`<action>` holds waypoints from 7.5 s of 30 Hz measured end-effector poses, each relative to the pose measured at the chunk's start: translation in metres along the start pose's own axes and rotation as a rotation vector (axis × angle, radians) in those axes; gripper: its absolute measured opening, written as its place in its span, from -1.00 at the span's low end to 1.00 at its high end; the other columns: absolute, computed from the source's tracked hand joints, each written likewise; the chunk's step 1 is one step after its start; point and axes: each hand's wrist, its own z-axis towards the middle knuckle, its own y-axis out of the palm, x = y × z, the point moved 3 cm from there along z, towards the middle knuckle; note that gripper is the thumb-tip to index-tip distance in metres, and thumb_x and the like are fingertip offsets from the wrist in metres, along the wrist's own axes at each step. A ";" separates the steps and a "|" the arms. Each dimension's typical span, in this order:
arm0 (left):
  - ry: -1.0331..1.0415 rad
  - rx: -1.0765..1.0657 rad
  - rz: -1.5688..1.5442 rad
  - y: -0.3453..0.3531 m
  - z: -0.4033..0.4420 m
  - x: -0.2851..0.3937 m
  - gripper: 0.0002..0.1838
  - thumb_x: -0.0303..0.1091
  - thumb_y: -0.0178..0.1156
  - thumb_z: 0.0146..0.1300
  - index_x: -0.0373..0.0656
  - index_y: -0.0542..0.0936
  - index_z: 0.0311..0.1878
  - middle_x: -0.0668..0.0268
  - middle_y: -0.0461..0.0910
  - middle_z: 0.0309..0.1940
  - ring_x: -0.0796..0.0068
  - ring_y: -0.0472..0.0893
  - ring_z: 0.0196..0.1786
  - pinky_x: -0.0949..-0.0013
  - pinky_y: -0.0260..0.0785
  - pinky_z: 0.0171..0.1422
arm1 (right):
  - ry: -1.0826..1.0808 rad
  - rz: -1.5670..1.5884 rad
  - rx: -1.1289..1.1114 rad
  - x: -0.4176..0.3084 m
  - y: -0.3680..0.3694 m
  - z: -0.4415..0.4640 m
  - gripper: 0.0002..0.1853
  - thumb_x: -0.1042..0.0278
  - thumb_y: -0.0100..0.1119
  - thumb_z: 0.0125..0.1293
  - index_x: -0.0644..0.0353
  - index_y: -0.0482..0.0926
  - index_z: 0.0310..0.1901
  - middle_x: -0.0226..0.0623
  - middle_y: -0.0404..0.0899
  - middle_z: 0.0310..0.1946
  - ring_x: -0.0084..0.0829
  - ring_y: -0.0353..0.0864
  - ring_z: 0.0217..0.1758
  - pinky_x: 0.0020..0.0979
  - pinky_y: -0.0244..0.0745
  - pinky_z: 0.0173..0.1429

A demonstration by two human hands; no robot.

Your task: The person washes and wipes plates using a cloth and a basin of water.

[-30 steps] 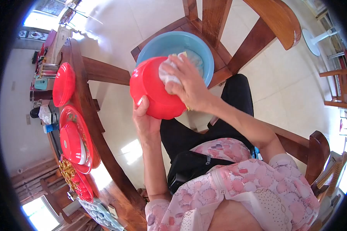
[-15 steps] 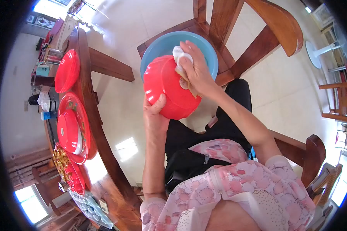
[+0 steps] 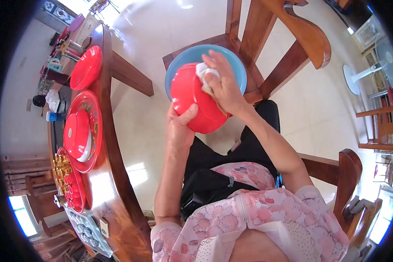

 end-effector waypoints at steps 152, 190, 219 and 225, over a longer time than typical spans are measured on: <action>0.168 -0.128 1.194 -0.014 0.087 0.023 -0.49 -0.62 -0.10 -0.01 -0.29 0.38 0.12 -0.18 0.54 -0.12 -0.15 0.50 0.03 0.09 0.33 0.11 | -0.399 -0.475 -0.505 -0.038 0.004 0.090 -0.60 0.22 0.41 -0.14 0.10 0.56 -0.20 -0.22 0.56 -0.28 -0.19 0.58 -0.19 -0.27 0.50 -0.11; 0.322 -0.031 0.782 0.013 0.061 0.055 -0.23 -0.75 0.03 -0.02 -0.20 0.13 0.35 0.10 0.37 0.13 0.28 0.45 0.15 0.30 0.32 0.23 | 0.743 0.532 0.115 0.057 -0.028 0.043 -0.70 0.44 0.27 0.18 0.28 0.52 -0.05 -0.32 0.60 -0.15 -0.48 0.59 -0.13 -0.43 0.48 -0.02; 0.235 -0.084 0.886 0.011 0.063 0.043 -0.26 -0.76 -0.11 -0.11 -0.23 0.24 0.29 0.10 0.47 0.07 0.26 0.45 0.16 0.37 0.23 0.27 | 0.254 -0.340 -0.106 0.015 -0.048 0.092 -0.65 0.29 0.38 0.00 0.23 0.53 -0.19 -0.18 0.61 -0.31 -0.23 0.62 -0.25 -0.32 0.50 -0.16; 0.085 -0.106 1.220 0.033 0.066 0.039 -0.32 -0.71 -0.16 -0.07 -0.22 0.28 0.26 -0.08 0.52 -0.01 0.05 0.47 0.15 0.30 0.25 0.24 | -0.562 -0.581 -0.329 -0.043 -0.012 0.093 -0.55 0.32 0.45 -0.23 0.13 0.53 -0.21 -0.24 0.55 -0.31 -0.21 0.57 -0.17 -0.24 0.50 -0.19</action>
